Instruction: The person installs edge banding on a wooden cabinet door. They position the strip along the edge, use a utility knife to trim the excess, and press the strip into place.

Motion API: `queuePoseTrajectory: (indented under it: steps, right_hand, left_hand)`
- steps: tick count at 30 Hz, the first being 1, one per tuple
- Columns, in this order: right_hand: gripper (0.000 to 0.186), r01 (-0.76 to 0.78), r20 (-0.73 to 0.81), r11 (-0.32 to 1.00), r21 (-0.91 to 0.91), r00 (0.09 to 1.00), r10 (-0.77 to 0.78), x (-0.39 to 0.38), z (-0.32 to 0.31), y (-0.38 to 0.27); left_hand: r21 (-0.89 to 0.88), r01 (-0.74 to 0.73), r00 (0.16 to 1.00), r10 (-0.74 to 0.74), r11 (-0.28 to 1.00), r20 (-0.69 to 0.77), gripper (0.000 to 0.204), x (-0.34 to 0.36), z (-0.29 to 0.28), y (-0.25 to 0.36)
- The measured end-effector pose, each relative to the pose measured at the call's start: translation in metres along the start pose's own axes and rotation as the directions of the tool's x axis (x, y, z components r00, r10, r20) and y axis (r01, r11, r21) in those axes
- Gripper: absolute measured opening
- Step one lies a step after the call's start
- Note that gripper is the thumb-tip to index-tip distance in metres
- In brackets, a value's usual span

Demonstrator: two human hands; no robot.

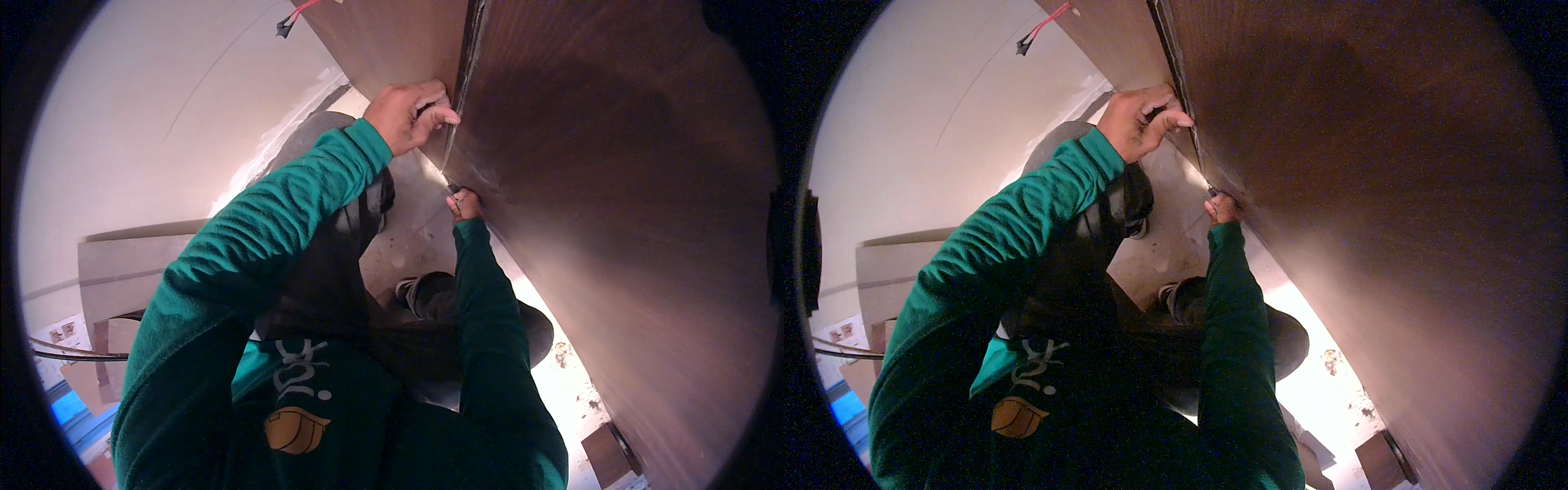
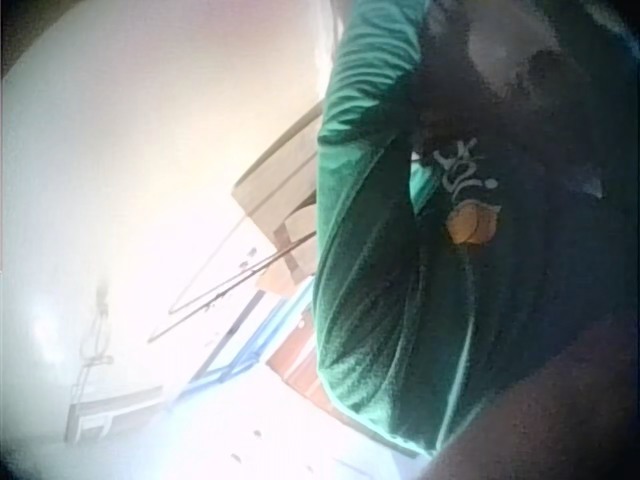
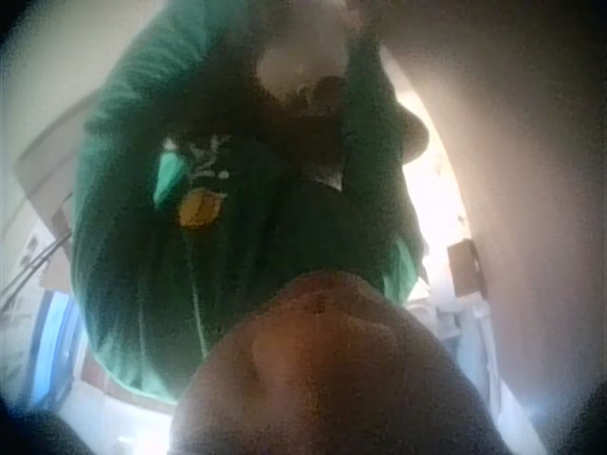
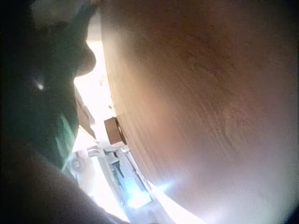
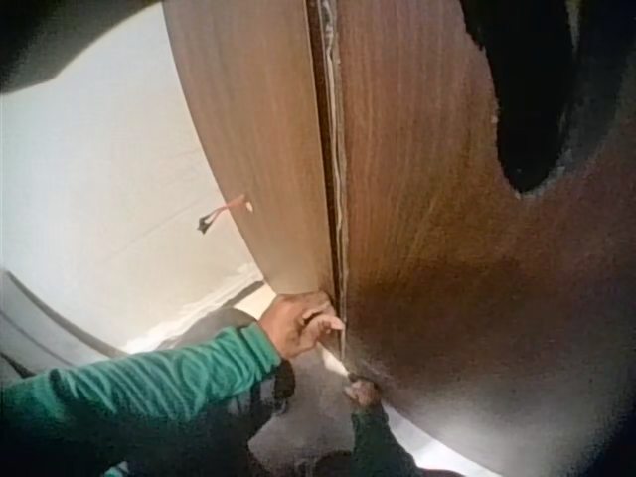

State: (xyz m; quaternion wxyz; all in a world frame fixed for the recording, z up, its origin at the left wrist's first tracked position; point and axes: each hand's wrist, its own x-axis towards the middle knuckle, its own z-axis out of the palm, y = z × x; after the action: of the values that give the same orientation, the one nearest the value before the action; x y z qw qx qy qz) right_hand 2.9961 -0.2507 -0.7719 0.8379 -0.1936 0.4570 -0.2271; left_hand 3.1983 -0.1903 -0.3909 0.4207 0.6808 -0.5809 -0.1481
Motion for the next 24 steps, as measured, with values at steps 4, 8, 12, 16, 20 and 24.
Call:
queuePoseTrajectory:
  steps: [4,8,12,16,20,24]
  right_hand:
    - [0.019,0.085,-0.064,0.996,0.012,0.994,-0.084,-0.022,0.017,-0.009]
    - [0.018,0.023,-0.079,1.000,-0.011,0.997,-0.024,-0.023,0.018,-0.013]
    - [0.011,-0.171,-0.067,0.985,-0.025,0.983,0.169,-0.014,0.018,-0.021]
    - [0.009,-0.222,-0.048,0.975,-0.018,0.974,0.221,-0.019,0.017,-0.026]
    - [0.007,-0.186,-0.071,0.979,-0.086,0.981,0.180,-0.024,0.024,-0.027]
    - [0.010,-0.141,-0.049,0.984,-0.111,0.989,0.137,-0.023,0.022,-0.026]
  left_hand:
    - [0.037,-0.035,0.999,0.035,0.999,-0.001,0.007,0.000,-0.001,-0.002]
    - [-0.002,-0.011,1.000,0.011,1.000,-0.025,0.025,0.002,0.001,-0.002]
    - [-0.015,-0.015,1.000,0.016,1.000,0.007,0.009,0.002,0.003,-0.002]
    - [0.004,-0.013,1.000,0.013,1.000,0.012,0.010,0.001,0.002,-0.002]
    - [-0.042,0.019,0.999,-0.020,0.999,-0.027,0.023,0.000,0.004,-0.004]
    - [0.007,-0.026,0.999,0.026,1.000,-0.021,0.019,0.001,0.002,-0.002]
